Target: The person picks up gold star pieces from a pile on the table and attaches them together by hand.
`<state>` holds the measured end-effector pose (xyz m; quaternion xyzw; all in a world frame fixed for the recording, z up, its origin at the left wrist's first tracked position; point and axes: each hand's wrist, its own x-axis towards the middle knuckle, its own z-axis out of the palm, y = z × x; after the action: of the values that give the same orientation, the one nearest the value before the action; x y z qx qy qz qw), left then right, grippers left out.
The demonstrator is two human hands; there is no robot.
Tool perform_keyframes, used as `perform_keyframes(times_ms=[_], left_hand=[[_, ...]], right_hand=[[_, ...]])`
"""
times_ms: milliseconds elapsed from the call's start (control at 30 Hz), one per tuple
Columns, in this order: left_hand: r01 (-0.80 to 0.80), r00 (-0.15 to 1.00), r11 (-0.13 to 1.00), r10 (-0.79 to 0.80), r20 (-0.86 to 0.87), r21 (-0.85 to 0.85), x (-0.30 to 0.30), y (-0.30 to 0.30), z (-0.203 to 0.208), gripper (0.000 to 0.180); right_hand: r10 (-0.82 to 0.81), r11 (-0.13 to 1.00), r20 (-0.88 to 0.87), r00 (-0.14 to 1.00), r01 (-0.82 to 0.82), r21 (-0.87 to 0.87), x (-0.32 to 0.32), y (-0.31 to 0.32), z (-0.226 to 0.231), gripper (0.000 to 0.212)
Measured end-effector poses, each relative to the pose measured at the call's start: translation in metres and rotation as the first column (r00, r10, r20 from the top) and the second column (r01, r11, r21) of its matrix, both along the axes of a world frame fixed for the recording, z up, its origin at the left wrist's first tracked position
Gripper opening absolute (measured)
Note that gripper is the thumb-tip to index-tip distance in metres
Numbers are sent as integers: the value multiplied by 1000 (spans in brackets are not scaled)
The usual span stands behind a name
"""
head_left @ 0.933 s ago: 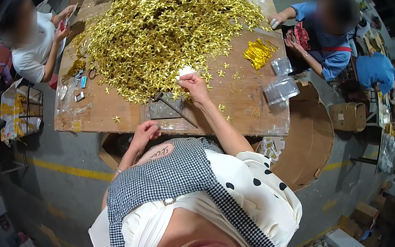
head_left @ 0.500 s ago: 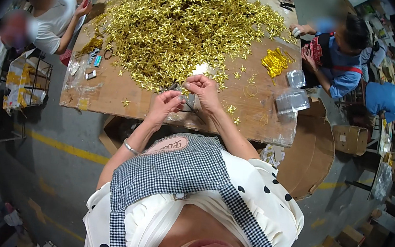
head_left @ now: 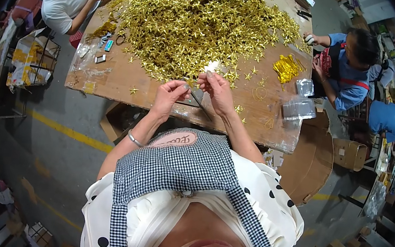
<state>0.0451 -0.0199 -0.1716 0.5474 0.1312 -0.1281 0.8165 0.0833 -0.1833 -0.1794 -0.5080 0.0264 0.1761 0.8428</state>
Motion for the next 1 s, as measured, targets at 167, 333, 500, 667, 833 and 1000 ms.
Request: perform_keyframes(times_ms=[167, 333, 500, 667, 833, 1000], left_hand=[[-2, 1000, 1000, 2, -1, -5, -1, 1, 1, 15], [13, 1000, 1000, -13, 3, 7, 3, 4, -1, 16], [30, 999, 999, -30, -13, 43, 9, 0, 10, 15], [139, 988, 978, -148, 45, 153, 24, -2, 2, 10], [165, 986, 972, -166, -8, 165, 28, -23, 3, 10], [152, 985, 988, -154, -73, -24, 30, -50, -4, 6]], right_hand=[[52, 996, 31, 998, -49, -77, -3, 2, 3, 18], [75, 991, 50, 996, -69, -112, 1, 6, 1, 14], [77, 993, 36, 996, -74, -92, 4, 3, 2, 13], [39, 995, 16, 999, -37, -92, 1, -4, 1, 8], [-34, 998, 35, 999, 36, -50, -5, -14, -14, 11], [-43, 999, 33, 999, 42, 22, -18, -29, -23, 9]])
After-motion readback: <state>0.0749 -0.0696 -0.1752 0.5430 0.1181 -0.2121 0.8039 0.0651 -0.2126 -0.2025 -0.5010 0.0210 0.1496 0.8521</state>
